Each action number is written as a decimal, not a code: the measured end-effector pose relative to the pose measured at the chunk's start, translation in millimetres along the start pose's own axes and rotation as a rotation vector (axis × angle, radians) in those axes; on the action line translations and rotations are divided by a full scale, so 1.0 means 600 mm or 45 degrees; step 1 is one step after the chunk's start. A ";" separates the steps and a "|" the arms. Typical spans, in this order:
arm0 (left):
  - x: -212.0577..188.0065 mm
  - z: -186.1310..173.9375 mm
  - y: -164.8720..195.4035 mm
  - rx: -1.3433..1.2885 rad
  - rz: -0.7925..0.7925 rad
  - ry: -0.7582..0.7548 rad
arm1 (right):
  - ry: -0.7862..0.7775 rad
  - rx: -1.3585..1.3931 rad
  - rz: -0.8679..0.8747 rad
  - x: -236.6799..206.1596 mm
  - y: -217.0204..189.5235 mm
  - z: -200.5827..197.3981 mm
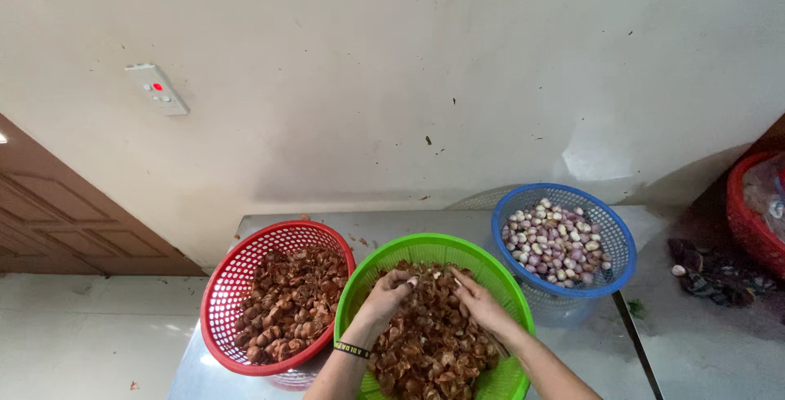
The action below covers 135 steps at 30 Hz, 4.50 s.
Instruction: The person takes unpeeled garlic and shallots from a red basket and peels off the dry skins with a small knife over a green basket, dropping the skins into the green basket and placing the peeled bulbs into a blue basket.
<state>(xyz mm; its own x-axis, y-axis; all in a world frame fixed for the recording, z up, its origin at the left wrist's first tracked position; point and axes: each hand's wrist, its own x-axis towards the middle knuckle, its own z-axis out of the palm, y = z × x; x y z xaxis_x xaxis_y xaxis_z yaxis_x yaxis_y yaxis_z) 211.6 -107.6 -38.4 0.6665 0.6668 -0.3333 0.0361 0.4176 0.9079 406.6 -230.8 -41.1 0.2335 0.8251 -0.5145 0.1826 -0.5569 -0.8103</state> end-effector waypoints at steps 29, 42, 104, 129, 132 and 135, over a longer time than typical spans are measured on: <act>0.022 0.040 -0.003 -0.534 -0.060 0.077 | 0.029 0.001 -0.161 -0.005 0.001 0.032; 0.014 0.035 0.014 -0.663 -0.053 -0.098 | -0.212 0.739 -0.077 -0.017 0.011 0.037; -0.061 -0.207 0.119 1.602 0.022 1.031 | 1.160 -1.058 -0.402 -0.013 0.014 -0.256; -0.077 -0.276 0.126 -0.131 0.018 0.401 | -0.006 0.023 -0.102 0.002 0.031 -0.031; -0.061 -0.212 0.119 -0.360 0.082 0.169 | -0.115 0.119 -0.200 0.015 0.021 0.015; -0.049 -0.136 0.102 -0.212 0.073 -0.006 | -0.157 0.377 -0.253 0.015 0.005 0.053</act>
<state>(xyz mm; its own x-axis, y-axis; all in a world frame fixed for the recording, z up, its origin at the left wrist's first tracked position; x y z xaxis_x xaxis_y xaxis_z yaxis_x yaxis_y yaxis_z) 133.4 -51.5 6.3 0.6677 0.6897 -0.2802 -0.1256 0.4753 0.8708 378.8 -221.9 -57.0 0.1011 0.9295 -0.3547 -0.0758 -0.3483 -0.9343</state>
